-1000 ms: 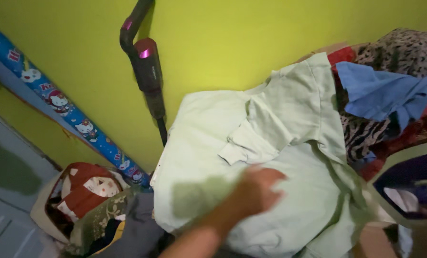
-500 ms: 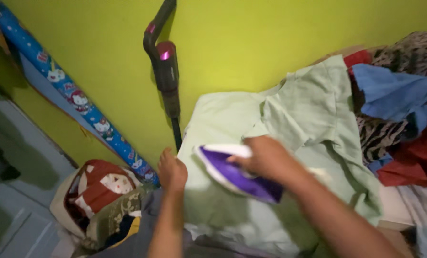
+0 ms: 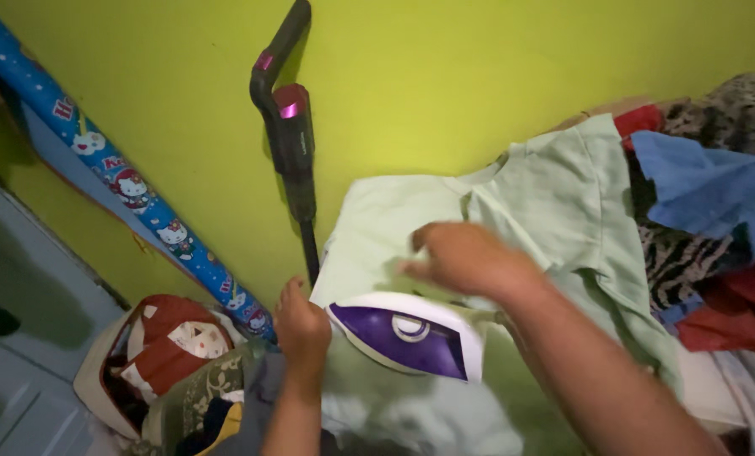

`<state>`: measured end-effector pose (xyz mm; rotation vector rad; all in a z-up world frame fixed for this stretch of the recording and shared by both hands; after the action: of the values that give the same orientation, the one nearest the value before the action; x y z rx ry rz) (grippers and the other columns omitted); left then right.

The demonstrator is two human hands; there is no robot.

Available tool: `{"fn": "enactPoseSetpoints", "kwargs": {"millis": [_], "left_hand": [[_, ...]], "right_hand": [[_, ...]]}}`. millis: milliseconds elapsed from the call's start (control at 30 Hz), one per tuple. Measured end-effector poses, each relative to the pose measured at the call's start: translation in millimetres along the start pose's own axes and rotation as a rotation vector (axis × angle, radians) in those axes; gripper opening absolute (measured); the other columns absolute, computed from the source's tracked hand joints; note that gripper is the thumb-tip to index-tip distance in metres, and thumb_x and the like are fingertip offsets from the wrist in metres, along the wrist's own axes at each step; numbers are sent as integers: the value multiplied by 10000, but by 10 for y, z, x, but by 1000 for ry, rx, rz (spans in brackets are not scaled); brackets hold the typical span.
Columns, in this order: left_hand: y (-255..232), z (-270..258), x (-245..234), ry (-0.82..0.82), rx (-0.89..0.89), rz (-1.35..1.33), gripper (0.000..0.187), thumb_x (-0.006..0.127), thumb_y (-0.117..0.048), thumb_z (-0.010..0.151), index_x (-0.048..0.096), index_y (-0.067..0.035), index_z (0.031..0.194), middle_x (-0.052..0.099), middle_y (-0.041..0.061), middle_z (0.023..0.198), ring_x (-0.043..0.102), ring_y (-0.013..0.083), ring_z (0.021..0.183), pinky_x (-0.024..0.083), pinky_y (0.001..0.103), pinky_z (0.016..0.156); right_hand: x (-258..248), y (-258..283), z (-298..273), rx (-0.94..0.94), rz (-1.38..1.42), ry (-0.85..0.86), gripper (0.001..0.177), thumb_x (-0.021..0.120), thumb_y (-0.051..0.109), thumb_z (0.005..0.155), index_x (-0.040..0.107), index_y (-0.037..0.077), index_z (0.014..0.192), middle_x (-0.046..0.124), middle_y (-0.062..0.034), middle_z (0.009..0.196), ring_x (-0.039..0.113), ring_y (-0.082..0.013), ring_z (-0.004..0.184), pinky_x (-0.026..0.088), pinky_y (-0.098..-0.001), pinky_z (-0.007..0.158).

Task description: The person irons a light green t-shirt laid flat on a white surface. They smooth the fabric with their hands, then use a purple and white iron to press the shirt, moving it across the front and sleeves. The person flips the shirt over to iron the other side.

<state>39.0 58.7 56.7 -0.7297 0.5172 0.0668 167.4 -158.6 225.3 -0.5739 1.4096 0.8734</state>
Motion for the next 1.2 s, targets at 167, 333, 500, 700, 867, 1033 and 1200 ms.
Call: {"fn": "enactPoseSetpoints", "kwargs": {"millis": [167,333,500,700,867,1033,1200], "left_hand": [[-57,-4,-43,-26,22,-24,431,516,20,835,594,-8,1258,661,224,1215,597,432,1144,468,515,964],[-81,-31,-102,-34,5,-56,429,517,25,831,590,-13,1252,658,219,1217,593,430,1158,464,515,972],[-46,11,-83,-11,-48,-49,431,512,30,830,591,-20,1251,655,228,1219,585,439,1164,455,523,968],[-35,30,-92,-8,-81,-76,426,485,40,847,588,-6,1258,647,238,1240,579,447,1182,456,513,997],[-34,11,-90,40,-119,-70,432,485,36,844,596,-15,1258,639,234,1258,574,447,1178,449,513,992],[-26,45,-52,62,-120,-19,419,504,11,863,593,-32,1271,638,226,1252,569,438,1186,448,511,1000],[-10,42,26,111,-138,17,419,509,-1,861,609,-87,1258,644,184,1250,575,407,1198,454,497,1013]], "right_hand": [[368,-1302,88,335,-259,211,516,690,545,883,770,73,1075,756,-161,1079,720,-356,1019,564,-480,863],[1361,-2047,-1,405,-134,237,477,771,481,795,805,54,1004,757,-194,963,732,-374,928,570,-455,834],[939,-2483,270,436,306,22,232,689,172,775,747,44,959,793,-230,826,779,-355,774,601,-469,740],[-1073,-1530,14,146,398,-748,622,760,199,906,450,0,1407,553,-245,1363,585,-368,1218,518,-440,945],[-107,915,-554,-441,148,-210,550,766,465,849,686,84,1237,645,-231,1344,576,-428,1241,442,-492,1015],[486,802,-318,149,-118,74,575,752,553,823,660,44,1074,704,-181,1092,678,-343,1004,533,-468,844],[666,503,20,54,-86,-75,479,730,545,847,739,67,835,729,-170,798,711,-364,777,550,-488,712]]}}
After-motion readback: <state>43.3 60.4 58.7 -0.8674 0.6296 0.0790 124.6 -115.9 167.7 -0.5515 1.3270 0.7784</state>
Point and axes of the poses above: each hand's wrist, its own z-axis towards the middle knuckle, its own x-axis out of the palm, y = z × x, the point moved 9 cm from there along z, towards the middle knuckle
